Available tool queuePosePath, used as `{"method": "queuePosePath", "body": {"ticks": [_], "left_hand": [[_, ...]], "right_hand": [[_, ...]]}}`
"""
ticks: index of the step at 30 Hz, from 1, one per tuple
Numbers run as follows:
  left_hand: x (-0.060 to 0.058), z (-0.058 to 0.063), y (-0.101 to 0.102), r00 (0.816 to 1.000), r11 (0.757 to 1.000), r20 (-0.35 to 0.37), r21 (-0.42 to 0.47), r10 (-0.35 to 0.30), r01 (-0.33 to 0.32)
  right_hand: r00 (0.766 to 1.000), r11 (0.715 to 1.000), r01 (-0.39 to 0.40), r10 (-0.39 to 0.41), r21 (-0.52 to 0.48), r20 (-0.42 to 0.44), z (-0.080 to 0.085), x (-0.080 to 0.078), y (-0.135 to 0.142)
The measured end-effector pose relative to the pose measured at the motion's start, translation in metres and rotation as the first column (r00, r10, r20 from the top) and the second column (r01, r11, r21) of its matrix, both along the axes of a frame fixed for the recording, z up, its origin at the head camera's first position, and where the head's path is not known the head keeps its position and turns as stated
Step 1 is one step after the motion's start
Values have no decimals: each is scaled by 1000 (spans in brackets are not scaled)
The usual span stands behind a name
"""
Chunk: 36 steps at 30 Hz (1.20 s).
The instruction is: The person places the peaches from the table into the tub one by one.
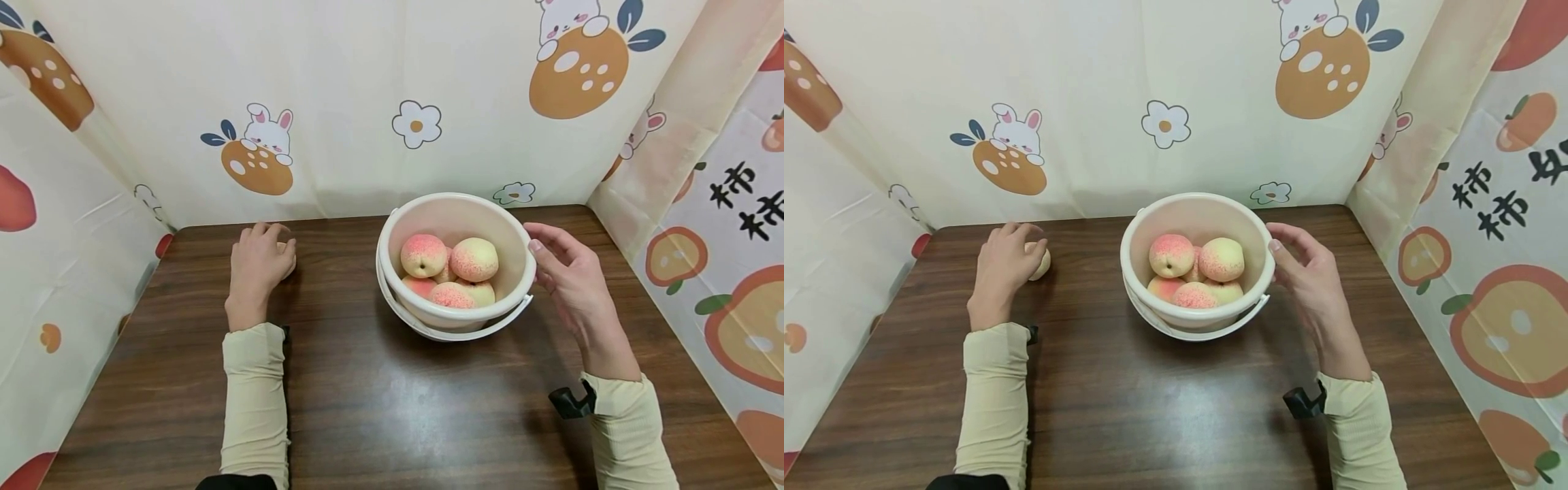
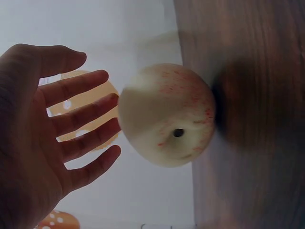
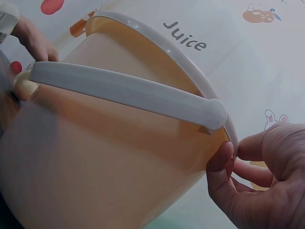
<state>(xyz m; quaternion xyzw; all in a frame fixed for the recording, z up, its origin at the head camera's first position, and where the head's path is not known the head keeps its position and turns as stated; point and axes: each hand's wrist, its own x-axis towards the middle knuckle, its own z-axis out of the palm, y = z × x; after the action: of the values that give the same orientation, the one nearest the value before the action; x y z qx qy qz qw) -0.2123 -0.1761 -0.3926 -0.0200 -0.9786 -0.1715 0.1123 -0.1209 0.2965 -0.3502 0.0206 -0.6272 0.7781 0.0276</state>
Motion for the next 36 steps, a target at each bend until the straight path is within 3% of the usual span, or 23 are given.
{"method": "queuePosePath", "body": {"ticks": [22,30,36], "left_hand": [[-6,-26,-13,999,999,33,32,6,-7],[-9,-33,-16,992,998,128,55,3,-10],[-11,-37,-16,988,995,152,96,-9,-6]], "right_hand": [[1000,1000,6,-6,-4,5,1,0,-1],[1000,1000,6,-6,-4,9,1,0,-1],[1000,1000,1,-1,-10,7,1,0,-1]]}}
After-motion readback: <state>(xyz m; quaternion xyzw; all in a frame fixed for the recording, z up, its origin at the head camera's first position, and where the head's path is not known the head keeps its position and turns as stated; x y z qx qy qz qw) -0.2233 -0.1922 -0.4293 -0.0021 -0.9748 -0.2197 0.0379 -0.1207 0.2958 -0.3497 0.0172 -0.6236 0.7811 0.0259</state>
